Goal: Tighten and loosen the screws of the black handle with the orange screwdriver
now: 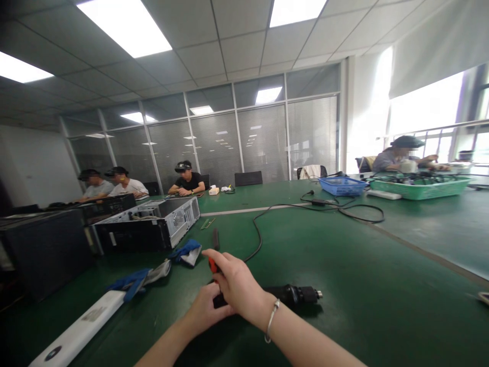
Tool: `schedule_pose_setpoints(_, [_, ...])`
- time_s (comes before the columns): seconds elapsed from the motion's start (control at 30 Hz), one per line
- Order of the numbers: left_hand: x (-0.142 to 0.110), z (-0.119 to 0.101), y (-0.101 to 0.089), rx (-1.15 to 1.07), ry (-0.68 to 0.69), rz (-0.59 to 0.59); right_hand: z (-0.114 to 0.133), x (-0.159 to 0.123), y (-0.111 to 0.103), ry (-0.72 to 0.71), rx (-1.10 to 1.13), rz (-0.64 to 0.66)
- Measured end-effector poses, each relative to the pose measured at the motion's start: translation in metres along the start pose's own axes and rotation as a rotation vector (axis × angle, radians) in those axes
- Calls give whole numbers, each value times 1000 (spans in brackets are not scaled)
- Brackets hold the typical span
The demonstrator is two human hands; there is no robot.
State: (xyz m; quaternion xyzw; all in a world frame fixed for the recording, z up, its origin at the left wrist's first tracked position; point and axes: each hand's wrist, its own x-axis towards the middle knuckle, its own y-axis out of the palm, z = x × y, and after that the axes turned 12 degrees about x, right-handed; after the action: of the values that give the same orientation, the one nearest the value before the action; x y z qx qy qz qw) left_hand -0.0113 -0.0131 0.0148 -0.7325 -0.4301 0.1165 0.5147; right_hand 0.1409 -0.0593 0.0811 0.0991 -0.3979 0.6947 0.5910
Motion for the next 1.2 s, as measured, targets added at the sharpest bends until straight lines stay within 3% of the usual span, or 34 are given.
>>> schedule_pose_setpoints(0.87, [1,1,1,11,-7,-4,2,-1,-2,-33,-59,-25])
schedule_pose_setpoints(1.03, [2,2,2,14,14,-4,5,-1,-5,-44,-12,37])
schedule_pose_setpoints(1.2, [2,1,1,21,2,14,5,-2,-5,-44,-34,-18])
